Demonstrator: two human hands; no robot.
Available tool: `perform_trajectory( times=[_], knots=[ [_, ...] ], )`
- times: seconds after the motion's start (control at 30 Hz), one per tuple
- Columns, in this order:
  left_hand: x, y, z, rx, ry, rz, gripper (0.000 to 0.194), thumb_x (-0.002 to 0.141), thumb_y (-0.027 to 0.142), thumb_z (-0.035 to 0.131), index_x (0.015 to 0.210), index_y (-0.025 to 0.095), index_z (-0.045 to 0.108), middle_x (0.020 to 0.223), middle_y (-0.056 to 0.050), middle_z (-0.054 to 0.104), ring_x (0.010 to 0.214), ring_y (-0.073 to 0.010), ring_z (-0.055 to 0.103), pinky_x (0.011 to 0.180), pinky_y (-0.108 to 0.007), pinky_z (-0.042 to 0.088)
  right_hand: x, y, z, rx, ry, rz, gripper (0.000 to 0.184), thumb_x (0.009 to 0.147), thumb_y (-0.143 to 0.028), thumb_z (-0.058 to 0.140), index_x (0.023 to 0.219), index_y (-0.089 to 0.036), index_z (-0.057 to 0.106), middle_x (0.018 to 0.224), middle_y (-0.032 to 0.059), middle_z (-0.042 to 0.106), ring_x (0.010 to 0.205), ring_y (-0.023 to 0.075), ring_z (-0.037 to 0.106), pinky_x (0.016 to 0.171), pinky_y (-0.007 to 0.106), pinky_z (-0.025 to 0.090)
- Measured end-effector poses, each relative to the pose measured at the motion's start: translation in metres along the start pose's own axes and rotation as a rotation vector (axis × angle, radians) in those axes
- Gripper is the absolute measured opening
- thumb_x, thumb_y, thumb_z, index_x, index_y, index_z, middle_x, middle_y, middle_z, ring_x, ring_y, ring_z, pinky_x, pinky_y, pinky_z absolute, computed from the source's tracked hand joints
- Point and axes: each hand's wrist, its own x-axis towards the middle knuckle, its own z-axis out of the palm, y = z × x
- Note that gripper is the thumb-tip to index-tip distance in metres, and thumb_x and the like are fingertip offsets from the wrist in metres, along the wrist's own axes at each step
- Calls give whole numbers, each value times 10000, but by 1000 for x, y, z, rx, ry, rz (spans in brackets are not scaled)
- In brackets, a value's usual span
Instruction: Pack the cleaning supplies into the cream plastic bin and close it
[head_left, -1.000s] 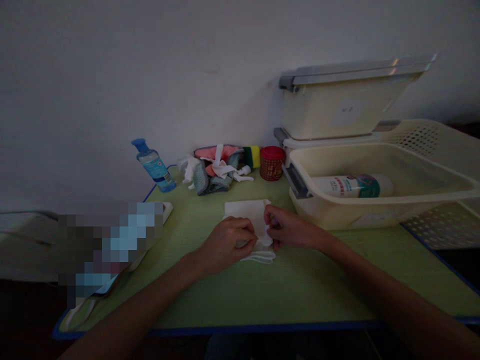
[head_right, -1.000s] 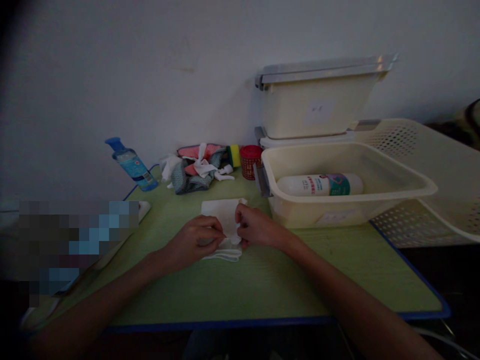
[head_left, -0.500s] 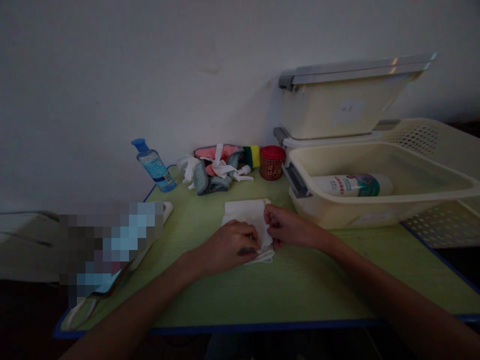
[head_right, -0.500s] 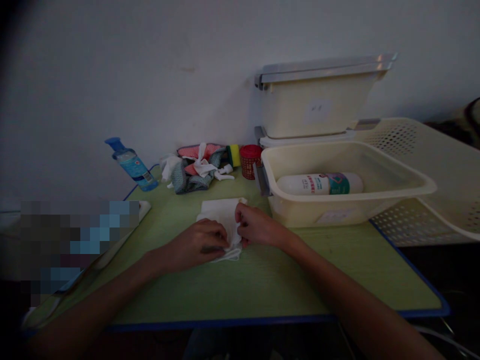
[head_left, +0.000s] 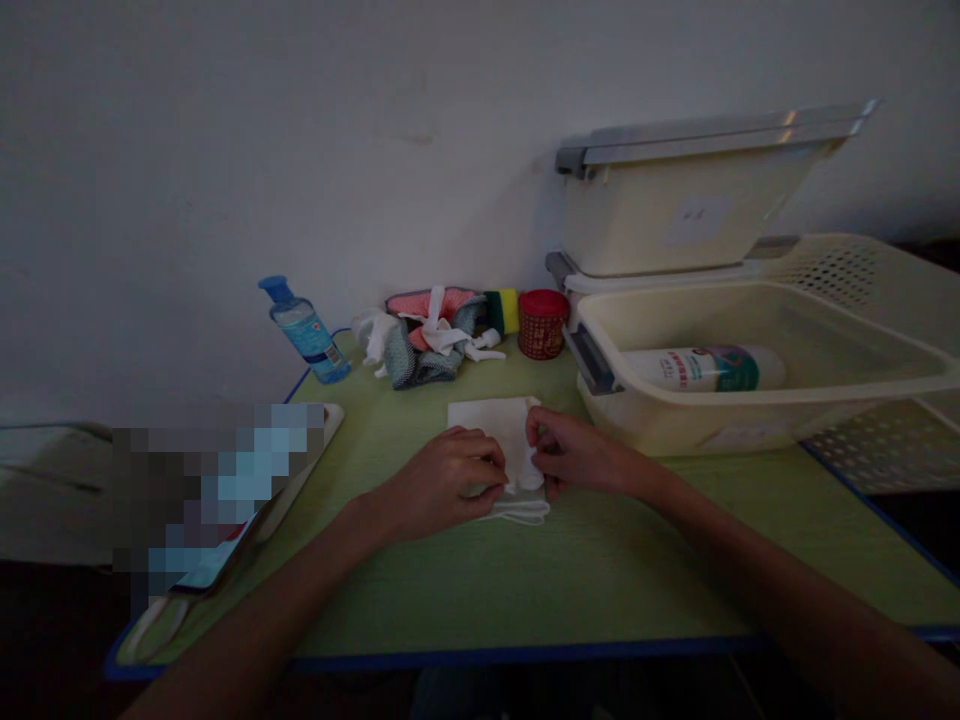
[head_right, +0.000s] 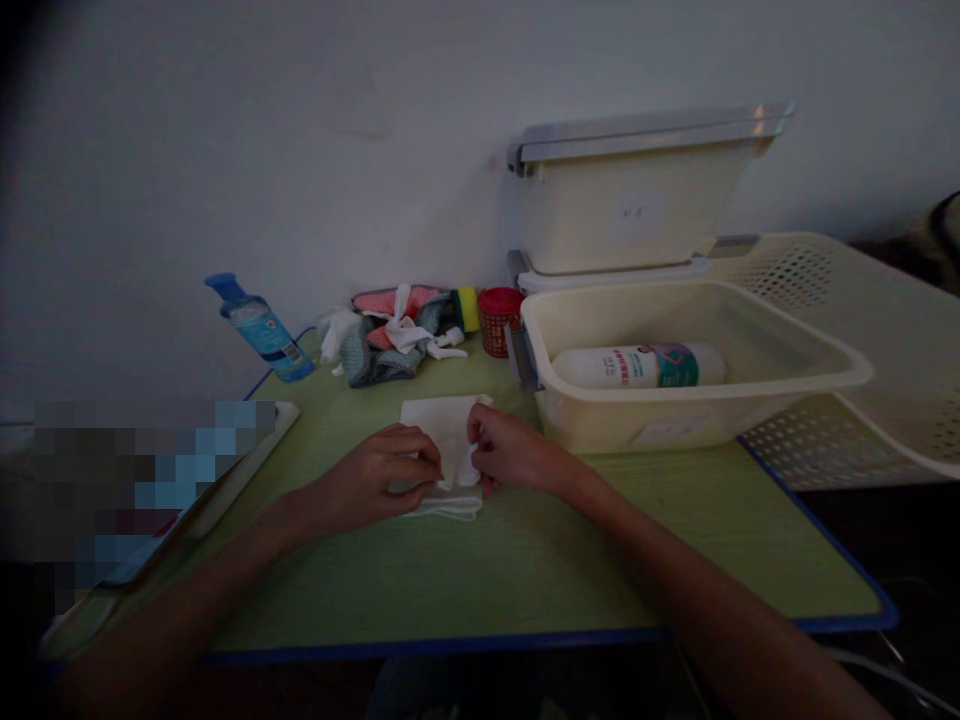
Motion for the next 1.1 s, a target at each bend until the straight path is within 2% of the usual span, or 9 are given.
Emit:
perform_trajectory(
  times=[0.3,0.5,0.63,0.73,0.83,0.93,1.0,1.1],
  knots=[
    [0,4,3,-21,-110,-20,156,799,150,497,751,155,646,826,-25,644,779,-134,579,766,-265,407,-1,-2,1,-159,20,4,212,684,23,418,725,-183,392,488,-81,462,426,85,480,422,178,305],
    [1,5,0,-100,-138,-54,168,789,138,492,745,149,653,830,-32,643,791,-140,580,769,-262,409,-1,2,1,-333,55,-93,161,680,-3,463,745,-141,513,581,-39,502,526,80,466,506,185,305],
    [3,4,1,-168,-127,-97,222,824,131,441,750,141,650,812,-39,640,765,-133,583,747,-251,423,-1,5,1,-397,50,-107,151,694,-21,470,756,-137,544,563,-40,501,511,77,453,512,189,293],
    [3,1,4,-219,-66,-165,198,844,177,454,816,149,648,835,-40,638,767,-128,589,731,-238,443,-2,4,0,-407,50,-99,138,706,-35,486,767,-135,559,544,-44,494,501,75,450,512,188,290],
    [3,-3,8,-243,27,-221,164,827,191,496,901,151,637,916,-51,635,833,-138,593,771,-252,462,-3,3,-1,-402,53,-105,129,709,-44,498,768,-133,570,547,-44,499,505,74,454,518,187,297],
    [3,-8,10,-174,110,-256,221,827,213,495,1002,142,611,1070,-91,606,989,-173,566,887,-310,446,-2,4,-1,-411,63,-104,102,708,-74,527,767,-133,587,546,-42,503,501,74,450,518,190,298],
    [3,-10,12,-105,100,-273,294,846,253,468,1096,139,572,1210,-115,547,1109,-192,514,966,-348,404,-1,4,-1,-423,68,-100,80,702,-96,553,760,-133,596,540,-42,501,496,75,445,515,193,296],
    [4,-9,15,-14,-12,-262,429,871,320,423,1232,95,471,1369,-148,406,1274,-205,363,1053,-358,311,-1,3,-1,-437,70,-95,71,699,-106,571,754,-133,607,539,-41,502,500,79,448,518,196,301]
  ],
)
